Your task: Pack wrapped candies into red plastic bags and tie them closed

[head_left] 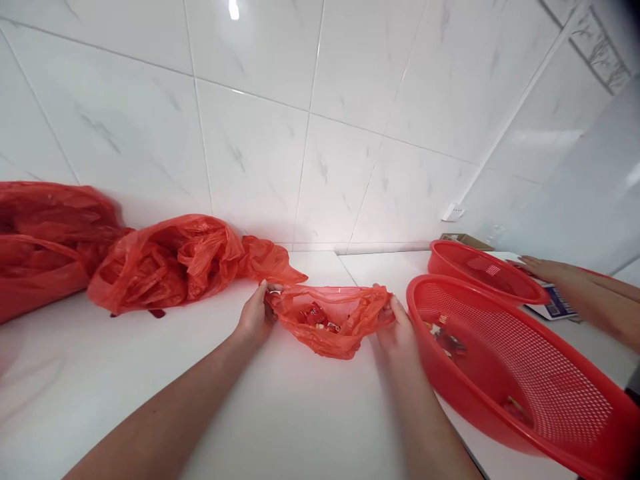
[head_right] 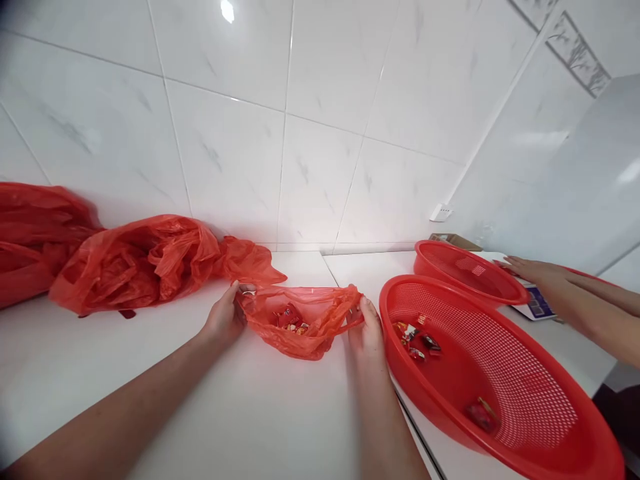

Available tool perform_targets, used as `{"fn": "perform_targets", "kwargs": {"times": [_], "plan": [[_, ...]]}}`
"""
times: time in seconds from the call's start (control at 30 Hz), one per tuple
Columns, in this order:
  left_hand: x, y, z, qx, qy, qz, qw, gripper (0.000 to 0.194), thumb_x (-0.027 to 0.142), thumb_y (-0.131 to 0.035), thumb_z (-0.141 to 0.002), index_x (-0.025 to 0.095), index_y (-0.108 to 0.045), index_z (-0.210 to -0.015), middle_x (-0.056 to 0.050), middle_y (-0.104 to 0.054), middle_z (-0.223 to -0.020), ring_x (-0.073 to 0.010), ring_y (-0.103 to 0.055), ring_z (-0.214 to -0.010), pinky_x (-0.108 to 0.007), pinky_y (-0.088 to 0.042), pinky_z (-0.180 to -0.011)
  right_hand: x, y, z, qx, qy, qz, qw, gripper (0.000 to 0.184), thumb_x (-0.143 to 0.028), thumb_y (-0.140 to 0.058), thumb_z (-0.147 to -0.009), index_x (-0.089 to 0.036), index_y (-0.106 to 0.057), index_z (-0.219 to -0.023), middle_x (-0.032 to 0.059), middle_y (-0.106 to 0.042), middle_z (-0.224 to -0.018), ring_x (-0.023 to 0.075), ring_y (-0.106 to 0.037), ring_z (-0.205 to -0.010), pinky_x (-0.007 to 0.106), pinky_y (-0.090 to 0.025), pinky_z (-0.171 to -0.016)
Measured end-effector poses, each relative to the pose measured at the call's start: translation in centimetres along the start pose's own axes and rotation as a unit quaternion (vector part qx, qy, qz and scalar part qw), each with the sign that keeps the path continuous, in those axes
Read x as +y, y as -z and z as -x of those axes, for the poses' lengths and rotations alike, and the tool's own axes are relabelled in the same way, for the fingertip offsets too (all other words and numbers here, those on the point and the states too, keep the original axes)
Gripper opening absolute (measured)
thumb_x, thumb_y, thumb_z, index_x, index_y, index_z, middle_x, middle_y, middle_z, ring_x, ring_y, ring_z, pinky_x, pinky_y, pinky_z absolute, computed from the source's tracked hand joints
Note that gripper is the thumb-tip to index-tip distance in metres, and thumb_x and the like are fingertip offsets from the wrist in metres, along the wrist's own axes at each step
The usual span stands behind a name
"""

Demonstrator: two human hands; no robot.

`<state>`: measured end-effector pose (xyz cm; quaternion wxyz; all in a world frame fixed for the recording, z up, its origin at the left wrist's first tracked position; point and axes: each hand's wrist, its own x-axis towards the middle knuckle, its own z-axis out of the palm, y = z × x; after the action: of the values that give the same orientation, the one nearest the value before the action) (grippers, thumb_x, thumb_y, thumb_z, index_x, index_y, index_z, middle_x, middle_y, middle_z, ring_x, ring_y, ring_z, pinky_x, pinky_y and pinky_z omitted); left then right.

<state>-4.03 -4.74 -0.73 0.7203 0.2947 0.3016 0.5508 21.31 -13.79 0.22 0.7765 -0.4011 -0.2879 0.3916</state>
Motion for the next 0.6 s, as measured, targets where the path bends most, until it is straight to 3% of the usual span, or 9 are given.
{"fn": "perform_targets", "kwargs": {"times": [0.13, 0.23, 0.3, 0.4, 0.5, 0.6], "plan": [[0.1, 0.2, 0.2, -0.010, -0.007, 0.000, 1.000, 0.032, 0.042, -0.041, -0.088, 0.017, -0.059, -0.079, 0.000, -0.060, -0.059, -0.0106, -0.053, -0.043, -0.021, -0.038, -0.040, -1.1, -0.4, 0.8, -0.056, -0.057, -0.161, 0.984, 0.020, -0.042, -0.061, -0.078, -0.023, -0.067, -0.084, 0.0037, -0.064, -0.115, 0.0200, -0.054, -0.112, 0.039, -0.043, -0.095], [0.2, 0.3, 0.2, -0.036, -0.002, 0.026, 0.999, 0.029, 0.039, -0.041, -0.090, 0.018, -0.059, -0.083, -0.001, -0.063, -0.067, -0.0102, -0.056, -0.048, -0.020, -0.042, -0.043, -1.3, -0.6, 1.2, -0.058, -0.061, -0.240, 0.967, 0.012, -0.035, -0.064, -0.078, -0.024, -0.064, -0.074, -0.0011, -0.069, -0.096, 0.0179, -0.059, -0.103, 0.040, -0.045, -0.093], [0.2, 0.2, 0.3, -0.049, 0.008, 0.039, 0.998, 0.024, 0.036, -0.043, -0.089, 0.018, -0.058, -0.083, -0.001, -0.064, -0.070, -0.0095, -0.058, -0.051, -0.019, -0.044, -0.045, -1.4, -0.8, 1.3, -0.076, -0.070, -0.273, 0.956, 0.008, -0.030, -0.066, -0.077, -0.024, -0.061, -0.073, -0.0060, -0.064, -0.069, 0.0115, -0.063, -0.077, 0.034, -0.050, -0.087], [0.4, -0.2, 0.5, -0.062, 0.026, 0.031, 0.997, 0.018, 0.031, -0.046, -0.088, 0.018, -0.057, -0.083, -0.001, -0.064, -0.068, -0.0097, -0.060, -0.053, -0.018, -0.046, -0.046, -1.4, -1.1, 1.5, -0.123, -0.105, -0.290, 0.943, 0.016, -0.026, -0.066, -0.078, -0.021, -0.055, -0.068, -0.0106, -0.043, -0.049, 0.0033, -0.043, -0.043, 0.017, -0.050, -0.057], [0.6, -0.8, 0.9, -0.085, 0.039, 0.025, 0.995, 0.018, 0.032, -0.047, -0.088, 0.018, -0.058, -0.087, -0.003, -0.066, -0.073, -0.0109, -0.063, -0.059, -0.018, -0.048, -0.048, -1.7, -1.4, 1.8, -0.133, -0.129, -0.275, 0.943, 0.022, -0.030, -0.065, -0.080, -0.020, -0.052, -0.064, -0.0099, -0.037, -0.050, 0.0022, -0.031, -0.037, 0.012, -0.034, -0.037], [0.7, -1.2, 1.2, -0.110, 0.049, 0.031, 0.992, 0.017, 0.032, -0.050, -0.087, 0.018, -0.059, -0.093, -0.004, -0.067, -0.077, -0.0115, -0.065, -0.067, -0.018, -0.051, -0.054, -1.9, -1.8, 2.2, -0.126, -0.108, -0.238, 0.957, 0.022, -0.043, -0.063, -0.078, -0.022, -0.059, -0.078, -0.0063, -0.050, -0.064, 0.0031, -0.039, -0.045, 0.014, -0.040, -0.042]]}}
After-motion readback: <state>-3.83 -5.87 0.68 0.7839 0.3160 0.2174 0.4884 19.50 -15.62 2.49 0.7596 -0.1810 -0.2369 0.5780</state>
